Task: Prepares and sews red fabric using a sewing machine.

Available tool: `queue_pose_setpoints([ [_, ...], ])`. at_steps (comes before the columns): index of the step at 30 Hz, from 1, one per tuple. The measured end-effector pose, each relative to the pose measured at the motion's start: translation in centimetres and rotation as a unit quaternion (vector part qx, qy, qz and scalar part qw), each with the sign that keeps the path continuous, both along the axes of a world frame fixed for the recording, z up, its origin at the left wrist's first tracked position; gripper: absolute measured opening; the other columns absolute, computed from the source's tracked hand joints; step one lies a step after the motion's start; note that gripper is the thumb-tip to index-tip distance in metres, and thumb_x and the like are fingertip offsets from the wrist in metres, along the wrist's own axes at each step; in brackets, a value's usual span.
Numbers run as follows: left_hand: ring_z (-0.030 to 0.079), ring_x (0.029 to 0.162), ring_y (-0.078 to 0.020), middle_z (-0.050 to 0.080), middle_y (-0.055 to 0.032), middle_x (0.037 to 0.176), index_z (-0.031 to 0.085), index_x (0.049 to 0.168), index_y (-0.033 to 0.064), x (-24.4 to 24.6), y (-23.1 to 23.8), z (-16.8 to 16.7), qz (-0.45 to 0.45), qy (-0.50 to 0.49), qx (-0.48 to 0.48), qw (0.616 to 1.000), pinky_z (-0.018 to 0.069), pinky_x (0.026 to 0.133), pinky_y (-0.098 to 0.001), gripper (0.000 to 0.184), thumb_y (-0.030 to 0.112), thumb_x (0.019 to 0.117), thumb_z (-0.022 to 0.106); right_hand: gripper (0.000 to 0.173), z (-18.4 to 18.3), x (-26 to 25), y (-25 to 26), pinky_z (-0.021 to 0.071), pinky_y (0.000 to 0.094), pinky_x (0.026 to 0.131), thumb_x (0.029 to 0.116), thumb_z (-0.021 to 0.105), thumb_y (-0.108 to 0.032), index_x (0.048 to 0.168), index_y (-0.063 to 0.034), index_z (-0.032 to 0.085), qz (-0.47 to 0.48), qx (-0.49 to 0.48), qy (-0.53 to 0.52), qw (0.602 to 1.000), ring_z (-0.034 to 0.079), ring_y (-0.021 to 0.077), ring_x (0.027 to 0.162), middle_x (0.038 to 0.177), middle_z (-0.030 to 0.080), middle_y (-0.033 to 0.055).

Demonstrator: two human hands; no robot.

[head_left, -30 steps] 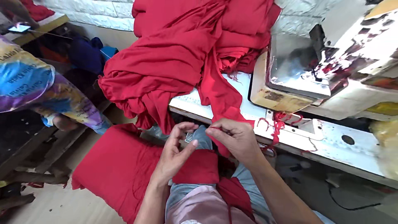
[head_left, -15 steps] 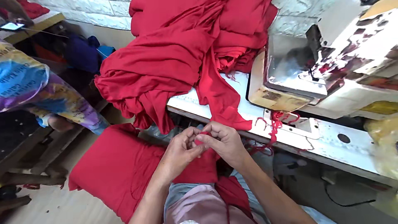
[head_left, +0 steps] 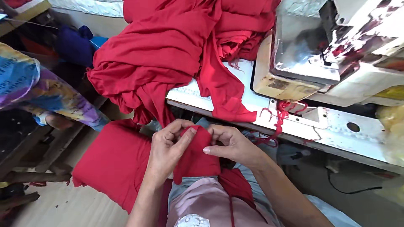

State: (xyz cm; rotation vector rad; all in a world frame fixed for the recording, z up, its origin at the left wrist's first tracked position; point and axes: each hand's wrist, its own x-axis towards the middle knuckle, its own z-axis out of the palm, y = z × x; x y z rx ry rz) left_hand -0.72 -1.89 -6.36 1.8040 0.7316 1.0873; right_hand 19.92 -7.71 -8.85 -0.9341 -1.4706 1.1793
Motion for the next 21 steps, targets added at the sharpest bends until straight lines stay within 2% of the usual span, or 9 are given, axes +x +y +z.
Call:
queue_pose_setpoints([
  [3, 0.061, 0.068, -0.0022, 0.069, 0.0049, 0.084, 0.074, 0.101, 0.0095, -0.3, 0.8, -0.6, 0.045, -0.001, 0.023, 0.999, 0.0524, 0.060, -0.0178, 0.010, 0.013, 0.0970, 0.066, 0.008, 0.6, 0.0, -0.2, 0.0556, 0.0170, 0.072, 0.0945, 0.070, -0.013, 0.100, -0.0071, 0.071, -0.056, -0.016, -0.030, 0.998, 0.066, -0.0010, 0.077, 0.084, 0.072, -0.0049],
  [4, 0.064, 0.080, -0.0045, 0.069, 0.0047, 0.092, 0.075, 0.099, 0.0114, -0.5, 1.2, -0.9, 0.060, 0.013, 0.034, 0.998, 0.0548, 0.071, -0.0209, 0.010, 0.016, 0.0966, 0.067, 0.008, 0.6, 0.2, -0.1, 0.0559, 0.0171, 0.070, 0.0944, 0.070, -0.013, 0.100, -0.0077, 0.073, -0.087, -0.001, -0.052, 0.995, 0.066, -0.0006, 0.076, 0.084, 0.072, -0.0046],
  [6, 0.064, 0.104, -0.0106, 0.072, 0.0030, 0.105, 0.077, 0.095, 0.0126, -0.8, 2.0, -1.7, 0.071, 0.014, 0.037, 0.997, 0.0504, 0.093, -0.0318, 0.012, 0.020, 0.0958, 0.067, 0.009, 0.6, 0.6, 0.1, 0.0541, 0.0157, 0.063, 0.0934, 0.071, -0.015, 0.100, -0.0102, 0.074, -0.154, 0.042, -0.106, 0.981, 0.064, -0.0013, 0.070, 0.082, 0.071, -0.0059],
  [7, 0.065, 0.106, -0.0123, 0.074, 0.0015, 0.106, 0.077, 0.095, 0.0117, -0.9, 2.3, -2.1, 0.071, -0.001, 0.032, 0.997, 0.0508, 0.095, -0.0340, 0.012, 0.019, 0.0952, 0.068, 0.009, 0.6, 0.8, 0.2, 0.0501, 0.0141, 0.059, 0.0928, 0.072, -0.017, 0.100, -0.0110, 0.074, -0.185, 0.065, -0.131, 0.972, 0.060, -0.0026, 0.066, 0.079, 0.069, -0.0072],
  [9, 0.069, 0.094, -0.0103, 0.074, 0.0001, 0.100, 0.076, 0.097, 0.0091, -1.0, 2.5, -2.5, 0.058, -0.039, 0.008, 0.997, 0.0576, 0.084, -0.0292, 0.009, 0.014, 0.0938, 0.070, 0.010, 0.8, 1.0, 0.3, 0.0445, 0.0119, 0.056, 0.0925, 0.073, -0.017, 0.100, -0.0093, 0.074, -0.215, 0.104, -0.144, 0.960, 0.053, -0.0037, 0.062, 0.080, 0.066, -0.0071],
  [11, 0.069, 0.083, -0.0079, 0.073, 0.0002, 0.095, 0.075, 0.101, 0.0068, -1.2, 2.3, -2.5, 0.029, -0.073, -0.012, 0.997, 0.0589, 0.076, -0.0251, 0.010, 0.007, 0.0925, 0.070, 0.010, 0.9, 1.0, 0.0, 0.0455, 0.0112, 0.061, 0.0922, 0.073, -0.016, 0.098, -0.0081, 0.075, -0.224, 0.136, -0.156, 0.952, 0.056, -0.0037, 0.071, 0.090, 0.068, -0.0053],
  [14, 0.069, 0.086, -0.0075, 0.074, 0.0018, 0.096, 0.075, 0.100, 0.0088, -2.0, 1.5, -2.9, -0.001, -0.067, -0.024, 0.997, 0.0584, 0.079, -0.0250, 0.010, 0.007, 0.0908, 0.071, 0.011, 1.0, 1.0, -1.3, 0.0498, 0.0134, 0.070, 0.0933, 0.071, -0.019, 0.096, -0.0086, 0.075, -0.212, 0.155, -0.190, 0.946, 0.060, -0.0014, 0.082, 0.095, 0.068, -0.0036],
  [17, 0.068, 0.099, -0.0063, 0.075, 0.0054, 0.098, 0.078, 0.095, 0.0141, -3.6, 0.5, -4.1, -0.044, 0.002, -0.017, 0.999, 0.0549, 0.091, -0.0286, 0.011, 0.022, 0.0947, 0.071, 0.022, -0.1, 1.2, -3.6, 0.0534, 0.0173, 0.077, 0.0985, 0.066, -0.027, 0.098, -0.0084, 0.077, -0.166, 0.118, -0.231, 0.951, 0.063, 0.0002, 0.086, 0.096, 0.071, -0.0016],
  [21, 0.066, 0.106, -0.0038, 0.076, 0.0076, 0.098, 0.080, 0.094, 0.0166, -5.6, -1.7, -6.8, -0.121, 0.080, -0.057, 0.988, 0.0478, 0.102, -0.0323, 0.016, 0.030, 0.0947, 0.071, 0.026, -2.6, 1.1, -7.2, 0.0545, 0.0390, 0.086, 0.0991, 0.062, -0.031, 0.096, -0.0115, 0.077, -0.076, 0.032, -0.290, 0.953, 0.069, 0.0145, 0.097, 0.099, 0.075, 0.0016],
])
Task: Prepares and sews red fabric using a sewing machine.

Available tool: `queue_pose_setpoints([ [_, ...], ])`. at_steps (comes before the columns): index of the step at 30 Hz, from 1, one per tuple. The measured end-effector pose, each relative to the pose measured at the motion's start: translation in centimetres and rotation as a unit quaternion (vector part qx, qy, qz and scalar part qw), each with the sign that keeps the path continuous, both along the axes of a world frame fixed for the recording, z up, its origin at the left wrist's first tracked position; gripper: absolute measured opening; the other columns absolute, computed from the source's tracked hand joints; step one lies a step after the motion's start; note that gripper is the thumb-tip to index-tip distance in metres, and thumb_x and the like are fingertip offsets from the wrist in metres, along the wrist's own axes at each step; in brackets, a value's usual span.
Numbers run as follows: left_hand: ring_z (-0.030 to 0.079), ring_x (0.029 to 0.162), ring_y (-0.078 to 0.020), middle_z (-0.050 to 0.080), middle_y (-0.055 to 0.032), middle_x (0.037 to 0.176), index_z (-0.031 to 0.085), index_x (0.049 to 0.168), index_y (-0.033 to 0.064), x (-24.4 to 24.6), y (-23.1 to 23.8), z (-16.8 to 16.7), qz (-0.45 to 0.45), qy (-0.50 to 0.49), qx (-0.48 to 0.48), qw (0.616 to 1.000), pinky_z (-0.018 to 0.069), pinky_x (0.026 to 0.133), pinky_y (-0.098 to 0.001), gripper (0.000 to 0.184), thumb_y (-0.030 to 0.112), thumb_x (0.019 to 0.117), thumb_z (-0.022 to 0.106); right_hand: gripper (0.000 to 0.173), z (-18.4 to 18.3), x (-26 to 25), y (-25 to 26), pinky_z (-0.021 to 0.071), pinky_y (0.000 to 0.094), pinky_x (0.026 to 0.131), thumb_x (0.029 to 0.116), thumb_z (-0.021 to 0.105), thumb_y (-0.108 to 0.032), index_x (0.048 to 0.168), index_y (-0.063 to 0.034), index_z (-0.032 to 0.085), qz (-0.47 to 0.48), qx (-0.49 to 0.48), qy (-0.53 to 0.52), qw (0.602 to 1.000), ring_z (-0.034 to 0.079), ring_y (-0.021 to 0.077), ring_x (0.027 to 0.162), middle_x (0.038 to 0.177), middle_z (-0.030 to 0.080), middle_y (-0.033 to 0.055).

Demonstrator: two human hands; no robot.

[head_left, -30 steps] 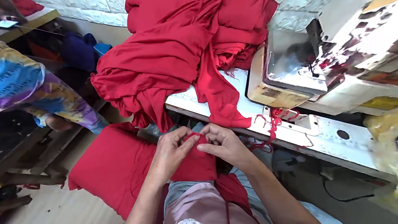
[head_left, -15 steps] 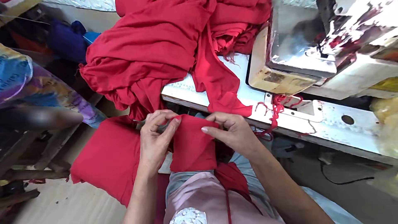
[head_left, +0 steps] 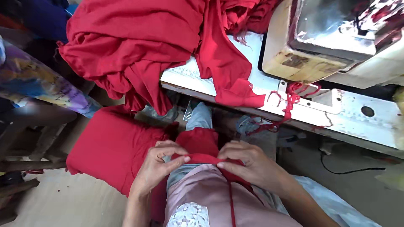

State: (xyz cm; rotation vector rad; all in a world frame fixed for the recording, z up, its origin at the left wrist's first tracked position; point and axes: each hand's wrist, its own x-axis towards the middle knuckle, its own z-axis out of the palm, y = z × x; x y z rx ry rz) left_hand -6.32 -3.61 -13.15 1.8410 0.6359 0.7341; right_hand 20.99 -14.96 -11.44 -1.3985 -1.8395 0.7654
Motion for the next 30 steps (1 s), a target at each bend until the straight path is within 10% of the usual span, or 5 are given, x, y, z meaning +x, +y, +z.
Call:
queue_pose_setpoints([
  [6, 0.069, 0.089, 0.0000, 0.075, 0.0052, 0.092, 0.075, 0.097, 0.0036, -0.5, -3.3, -3.5, -0.017, 0.000, -0.137, 0.990, 0.0568, 0.087, -0.0230, 0.010, 0.013, 0.0926, 0.072, 0.023, -3.2, -0.3, -2.6, 0.0544, 0.0379, 0.086, 0.0968, 0.064, -0.028, 0.094, -0.0098, 0.078, 0.003, -0.112, 0.033, 0.993, 0.069, 0.0129, 0.094, 0.094, 0.075, 0.0020],
  [14, 0.065, 0.087, -0.0046, 0.071, 0.0000, 0.092, 0.075, 0.099, 0.0053, 3.5, 0.0, -5.9, 0.137, 0.099, -0.082, 0.982, 0.0530, 0.084, -0.0270, 0.017, 0.021, 0.0960, 0.069, 0.026, -4.6, 0.7, 2.7, 0.0525, 0.0402, 0.077, 0.1004, 0.063, -0.029, 0.106, -0.0057, 0.074, -0.108, -0.208, 0.014, 0.972, 0.063, 0.0156, 0.079, 0.086, 0.069, 0.0071],
  [20, 0.067, 0.093, -0.0235, 0.070, -0.0110, 0.098, 0.069, 0.112, 0.0010, 5.9, 2.6, -6.8, 0.142, 0.270, -0.110, 0.946, 0.0510, 0.091, -0.0492, 0.035, 0.033, 0.0958, 0.071, 0.028, -7.9, 1.2, 5.9, 0.0524, 0.0481, 0.095, 0.1012, 0.064, -0.025, 0.117, -0.0034, 0.071, -0.151, -0.181, -0.041, 0.971, 0.067, 0.0278, 0.103, 0.113, 0.069, 0.0155],
  [30, 0.068, 0.094, -0.0146, 0.072, -0.0078, 0.097, 0.069, 0.104, 0.0013, 6.4, 0.8, -8.3, 0.155, 0.122, -0.043, 0.979, 0.0535, 0.089, -0.0368, 0.017, 0.016, 0.0947, 0.066, 0.034, -7.6, -0.5, 8.2, 0.0427, 0.0520, 0.109, 0.0960, 0.070, -0.021, 0.128, -0.0090, 0.069, -0.076, -0.120, -0.082, 0.986, 0.053, 0.0340, 0.129, 0.131, 0.063, 0.0142],
])
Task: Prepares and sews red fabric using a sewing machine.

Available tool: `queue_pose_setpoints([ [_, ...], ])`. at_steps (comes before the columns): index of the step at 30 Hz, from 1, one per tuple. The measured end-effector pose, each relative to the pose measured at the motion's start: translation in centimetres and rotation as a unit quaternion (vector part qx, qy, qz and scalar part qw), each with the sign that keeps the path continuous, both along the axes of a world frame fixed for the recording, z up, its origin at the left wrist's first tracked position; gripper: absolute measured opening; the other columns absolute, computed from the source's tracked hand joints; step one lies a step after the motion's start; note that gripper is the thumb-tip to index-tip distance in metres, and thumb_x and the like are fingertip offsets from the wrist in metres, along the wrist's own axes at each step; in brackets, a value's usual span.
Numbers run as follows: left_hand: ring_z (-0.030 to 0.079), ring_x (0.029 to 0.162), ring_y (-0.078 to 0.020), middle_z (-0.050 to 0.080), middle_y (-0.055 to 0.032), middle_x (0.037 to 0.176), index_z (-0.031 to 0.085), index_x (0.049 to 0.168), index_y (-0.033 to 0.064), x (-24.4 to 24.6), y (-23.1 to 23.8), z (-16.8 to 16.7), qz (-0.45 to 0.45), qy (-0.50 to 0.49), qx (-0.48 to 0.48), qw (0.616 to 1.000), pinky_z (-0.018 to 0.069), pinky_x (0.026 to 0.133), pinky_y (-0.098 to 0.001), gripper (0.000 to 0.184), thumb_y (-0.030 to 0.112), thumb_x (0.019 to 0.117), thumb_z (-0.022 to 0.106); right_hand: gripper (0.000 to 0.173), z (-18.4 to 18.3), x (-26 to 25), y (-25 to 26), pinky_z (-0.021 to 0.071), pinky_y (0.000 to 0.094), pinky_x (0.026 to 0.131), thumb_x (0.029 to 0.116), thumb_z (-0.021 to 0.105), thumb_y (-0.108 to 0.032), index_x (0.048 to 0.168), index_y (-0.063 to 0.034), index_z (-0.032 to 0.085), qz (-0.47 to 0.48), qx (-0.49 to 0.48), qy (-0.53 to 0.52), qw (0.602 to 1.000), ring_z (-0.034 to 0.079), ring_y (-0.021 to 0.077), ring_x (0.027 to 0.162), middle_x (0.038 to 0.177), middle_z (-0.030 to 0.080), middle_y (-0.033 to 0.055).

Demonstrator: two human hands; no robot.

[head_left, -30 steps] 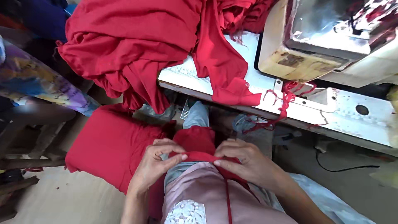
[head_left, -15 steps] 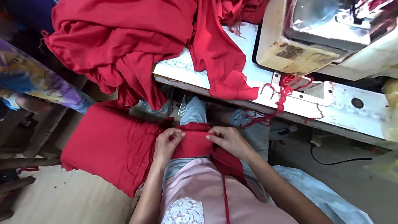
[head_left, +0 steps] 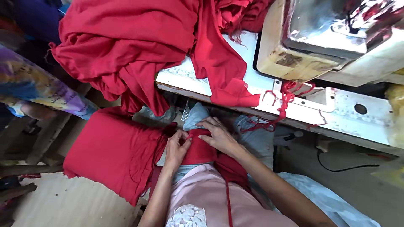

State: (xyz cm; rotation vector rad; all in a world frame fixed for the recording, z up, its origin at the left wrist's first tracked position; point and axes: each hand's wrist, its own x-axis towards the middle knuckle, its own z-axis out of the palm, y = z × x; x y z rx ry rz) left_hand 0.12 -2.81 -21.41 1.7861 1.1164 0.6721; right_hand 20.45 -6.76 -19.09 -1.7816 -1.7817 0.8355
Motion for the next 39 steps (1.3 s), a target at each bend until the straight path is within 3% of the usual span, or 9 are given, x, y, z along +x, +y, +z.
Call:
queue_pose_setpoints([
  [5, 0.069, 0.092, -0.0094, 0.071, -0.0074, 0.105, 0.054, 0.120, -0.0038, 0.5, -0.4, 1.3, -0.027, -0.145, -0.044, 0.988, 0.0567, 0.083, -0.0272, 0.029, 0.001, 0.0922, 0.058, 0.025, 0.8, -0.1, 0.6, 0.0373, 0.0477, 0.112, 0.0924, 0.072, -0.022, 0.108, -0.0024, 0.071, 0.041, -0.043, 0.090, 0.994, 0.051, 0.0277, 0.130, 0.132, 0.062, 0.0133],
  [9, 0.066, 0.089, -0.0105, 0.068, -0.0066, 0.108, 0.046, 0.131, -0.0042, 0.5, -0.2, 2.6, -0.062, -0.202, -0.045, 0.976, 0.0566, 0.079, -0.0270, 0.041, -0.001, 0.0919, 0.058, 0.020, 1.4, 0.5, -0.2, 0.0491, 0.0235, 0.080, 0.0921, 0.072, -0.020, 0.100, -0.0039, 0.062, 0.031, -0.059, 0.256, 0.964, 0.059, 0.0027, 0.084, 0.088, 0.065, 0.0000],
  [11, 0.066, 0.087, -0.0100, 0.068, -0.0054, 0.106, 0.044, 0.135, -0.0039, 0.7, -0.2, 3.2, -0.077, -0.211, -0.046, 0.973, 0.0568, 0.079, -0.0268, 0.045, 0.001, 0.0944, 0.061, 0.020, 2.1, 0.7, -0.6, 0.0514, 0.0208, 0.075, 0.0931, 0.072, -0.020, 0.104, -0.0043, 0.064, 0.024, -0.079, 0.298, 0.951, 0.062, -0.0007, 0.077, 0.082, 0.068, -0.0034],
  [14, 0.065, 0.084, -0.0070, 0.068, -0.0022, 0.099, 0.050, 0.134, -0.0029, 0.8, -0.1, 4.2, -0.084, -0.164, -0.078, 0.980, 0.0562, 0.080, -0.0259, 0.041, 0.015, 0.0999, 0.062, 0.019, 3.1, 0.7, -1.2, 0.0511, 0.0176, 0.074, 0.0946, 0.071, -0.021, 0.104, -0.0052, 0.068, 0.013, -0.048, 0.307, 0.950, 0.061, -0.0037, 0.075, 0.081, 0.069, -0.0061],
  [17, 0.061, 0.077, 0.0008, 0.065, 0.0059, 0.083, 0.066, 0.103, 0.0036, 0.9, 0.0, 5.1, -0.107, -0.141, -0.123, 0.977, 0.0526, 0.075, -0.0204, 0.021, 0.022, 0.1040, 0.056, 0.018, 3.9, 0.6, -1.8, 0.0499, 0.0155, 0.074, 0.0958, 0.069, -0.020, 0.104, -0.0045, 0.070, 0.024, 0.024, 0.313, 0.949, 0.060, -0.0051, 0.075, 0.082, 0.068, -0.0072],
  [19, 0.058, 0.071, 0.0030, 0.060, 0.0097, 0.075, 0.066, 0.088, 0.0083, 1.0, 0.1, 5.3, -0.125, -0.169, -0.118, 0.970, 0.0498, 0.068, -0.0179, 0.022, 0.019, 0.1045, 0.055, 0.020, 4.4, 0.6, -2.1, 0.0513, 0.0155, 0.076, 0.0981, 0.066, -0.021, 0.107, -0.0039, 0.070, 0.029, 0.048, 0.305, 0.951, 0.061, -0.0050, 0.079, 0.086, 0.070, -0.0063],
  [28, 0.066, 0.091, -0.0043, 0.070, -0.0021, 0.101, 0.070, 0.109, 0.0022, 1.2, 0.5, 7.5, -0.068, -0.118, 0.088, 0.987, 0.0556, 0.084, -0.0223, 0.022, 0.016, 0.1055, 0.053, 0.020, 5.1, 0.0, -2.2, 0.0526, 0.0165, 0.074, 0.0945, 0.071, -0.023, 0.101, -0.0041, 0.070, -0.002, 0.067, 0.296, 0.953, 0.062, -0.0030, 0.077, 0.084, 0.068, -0.0042],
  [34, 0.066, 0.080, -0.0015, 0.071, 0.0022, 0.089, 0.073, 0.097, 0.0063, 1.2, 0.7, 8.3, -0.029, -0.119, 0.104, 0.987, 0.0552, 0.073, -0.0194, 0.015, 0.019, 0.0997, 0.064, 0.018, 5.5, -0.6, -2.4, 0.0518, 0.0165, 0.076, 0.0958, 0.068, -0.023, 0.097, -0.0058, 0.072, -0.021, 0.104, 0.277, 0.955, 0.062, -0.0030, 0.080, 0.086, 0.069, -0.0038],
  [39, 0.066, 0.095, -0.0044, 0.071, -0.0025, 0.101, 0.075, 0.101, 0.0026, 1.2, 0.8, 8.5, -0.043, -0.131, 0.143, 0.980, 0.0555, 0.086, -0.0203, 0.015, 0.014, 0.0987, 0.065, 0.015, 5.7, -0.9, -2.7, 0.0539, 0.0166, 0.077, 0.0973, 0.066, -0.019, 0.101, -0.0045, 0.071, -0.024, 0.108, 0.299, 0.948, 0.065, -0.0024, 0.082, 0.088, 0.071, -0.0032],
])
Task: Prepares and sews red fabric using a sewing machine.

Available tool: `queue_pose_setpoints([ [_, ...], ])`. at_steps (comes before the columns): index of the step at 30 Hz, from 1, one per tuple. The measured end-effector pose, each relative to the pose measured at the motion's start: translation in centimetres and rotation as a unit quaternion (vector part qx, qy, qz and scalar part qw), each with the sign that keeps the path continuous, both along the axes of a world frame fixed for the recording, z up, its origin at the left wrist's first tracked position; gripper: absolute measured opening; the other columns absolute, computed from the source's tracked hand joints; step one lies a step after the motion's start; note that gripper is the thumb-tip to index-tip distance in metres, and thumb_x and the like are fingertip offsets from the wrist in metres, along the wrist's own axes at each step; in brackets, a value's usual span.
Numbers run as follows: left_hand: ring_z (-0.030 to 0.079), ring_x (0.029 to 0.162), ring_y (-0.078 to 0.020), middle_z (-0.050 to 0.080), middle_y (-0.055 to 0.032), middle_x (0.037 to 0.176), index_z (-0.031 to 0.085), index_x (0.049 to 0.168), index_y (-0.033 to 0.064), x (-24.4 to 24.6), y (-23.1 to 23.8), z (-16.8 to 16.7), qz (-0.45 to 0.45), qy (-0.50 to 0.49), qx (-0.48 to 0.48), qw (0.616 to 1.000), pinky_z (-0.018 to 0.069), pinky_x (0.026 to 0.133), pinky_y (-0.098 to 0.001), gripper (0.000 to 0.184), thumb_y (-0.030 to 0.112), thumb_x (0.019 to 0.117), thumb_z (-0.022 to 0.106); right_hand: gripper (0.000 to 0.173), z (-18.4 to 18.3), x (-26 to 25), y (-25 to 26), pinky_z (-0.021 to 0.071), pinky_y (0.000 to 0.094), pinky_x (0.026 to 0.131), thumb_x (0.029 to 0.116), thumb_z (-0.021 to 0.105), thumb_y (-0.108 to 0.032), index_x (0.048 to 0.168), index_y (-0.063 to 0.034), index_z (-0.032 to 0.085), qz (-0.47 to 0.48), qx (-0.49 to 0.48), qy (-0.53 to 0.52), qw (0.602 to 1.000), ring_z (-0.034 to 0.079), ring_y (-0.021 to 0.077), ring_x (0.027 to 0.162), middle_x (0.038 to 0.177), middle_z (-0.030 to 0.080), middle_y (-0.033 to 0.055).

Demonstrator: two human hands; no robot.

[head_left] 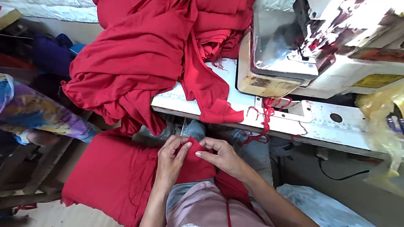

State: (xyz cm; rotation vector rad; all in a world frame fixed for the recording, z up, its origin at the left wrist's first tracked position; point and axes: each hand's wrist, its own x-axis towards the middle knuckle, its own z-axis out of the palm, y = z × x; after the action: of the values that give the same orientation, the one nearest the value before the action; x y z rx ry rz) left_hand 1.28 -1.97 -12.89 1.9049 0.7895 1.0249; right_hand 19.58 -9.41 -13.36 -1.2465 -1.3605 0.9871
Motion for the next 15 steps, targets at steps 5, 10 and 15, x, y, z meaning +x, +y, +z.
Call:
queue_pose_setpoints([
  [5, 0.066, 0.091, -0.0024, 0.071, -0.0006, 0.097, 0.075, 0.095, 0.0041, 0.33, -0.19, 0.27, 0.016, -0.011, 0.015, 1.000, 0.0546, 0.082, -0.0178, 0.012, 0.014, 0.0961, 0.068, 0.019, -0.08, -0.18, -0.15, 0.0538, 0.0172, 0.079, 0.0949, 0.070, -0.022, 0.102, -0.0043, 0.072, -0.012, 0.020, -0.003, 1.000, 0.065, -0.0016, 0.083, 0.089, 0.071, -0.0028],
  [10, 0.067, 0.096, -0.0038, 0.072, -0.0026, 0.099, 0.076, 0.096, 0.0021, 0.05, 0.13, 0.68, 0.003, -0.019, 0.037, 0.999, 0.0555, 0.088, -0.0202, 0.013, 0.012, 0.0967, 0.067, 0.020, -0.35, -0.41, -0.22, 0.0513, 0.0203, 0.083, 0.0924, 0.073, -0.025, 0.095, -0.0059, 0.074, -0.035, 0.033, -0.044, 0.998, 0.063, 0.0003, 0.088, 0.091, 0.071, -0.0013],
  [15, 0.068, 0.096, -0.0044, 0.073, -0.0024, 0.099, 0.076, 0.097, 0.0029, -0.13, 0.40, 0.98, -0.005, -0.025, 0.037, 0.999, 0.0561, 0.087, -0.0209, 0.012, 0.011, 0.0966, 0.067, 0.019, -0.25, -0.51, -0.35, 0.0500, 0.0249, 0.088, 0.0948, 0.070, -0.028, 0.092, -0.0095, 0.075, -0.057, 0.040, -0.059, 0.996, 0.063, 0.0005, 0.091, 0.091, 0.071, -0.0040],
])
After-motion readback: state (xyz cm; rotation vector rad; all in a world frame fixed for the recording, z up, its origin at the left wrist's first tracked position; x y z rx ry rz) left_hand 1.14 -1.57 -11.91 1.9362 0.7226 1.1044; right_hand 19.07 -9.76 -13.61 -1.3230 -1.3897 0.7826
